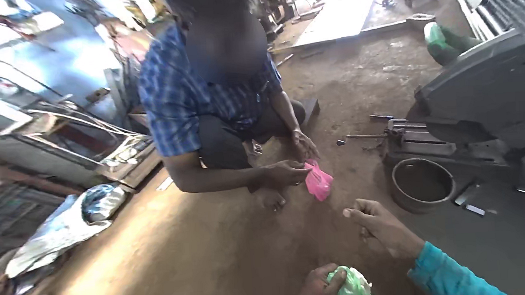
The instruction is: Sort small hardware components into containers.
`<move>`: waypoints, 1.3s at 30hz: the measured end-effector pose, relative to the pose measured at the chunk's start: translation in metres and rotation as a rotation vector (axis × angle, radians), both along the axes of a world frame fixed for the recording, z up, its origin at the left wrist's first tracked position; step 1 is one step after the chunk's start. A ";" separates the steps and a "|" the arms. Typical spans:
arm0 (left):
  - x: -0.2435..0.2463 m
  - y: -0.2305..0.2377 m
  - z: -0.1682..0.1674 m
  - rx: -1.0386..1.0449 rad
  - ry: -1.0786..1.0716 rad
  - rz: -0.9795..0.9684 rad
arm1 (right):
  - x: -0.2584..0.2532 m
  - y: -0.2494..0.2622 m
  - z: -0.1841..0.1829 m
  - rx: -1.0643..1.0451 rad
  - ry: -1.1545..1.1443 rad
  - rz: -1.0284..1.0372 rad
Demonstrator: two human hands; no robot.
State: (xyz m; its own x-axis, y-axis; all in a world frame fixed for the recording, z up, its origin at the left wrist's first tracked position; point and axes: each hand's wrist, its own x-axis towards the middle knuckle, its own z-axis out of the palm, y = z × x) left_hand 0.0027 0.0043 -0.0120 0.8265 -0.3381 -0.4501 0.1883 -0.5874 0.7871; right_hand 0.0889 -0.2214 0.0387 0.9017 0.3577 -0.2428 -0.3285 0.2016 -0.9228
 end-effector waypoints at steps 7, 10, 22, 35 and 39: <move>0.004 0.012 -0.001 -0.107 0.006 0.165 | 0.009 -0.009 0.003 -0.156 -0.268 -0.060; 0.009 0.012 -0.004 -0.100 0.005 0.216 | 0.005 -0.008 0.002 -0.090 -0.217 0.031; 0.006 0.022 -0.016 0.057 0.171 0.038 | 0.062 0.003 -0.101 -0.261 0.042 -0.383; -0.007 0.027 -0.011 0.167 0.278 -0.208 | -0.003 0.032 -0.235 -1.096 -0.299 0.229; -0.008 0.025 0.000 0.215 0.263 -0.181 | 0.017 0.077 -0.215 -1.251 -0.302 0.340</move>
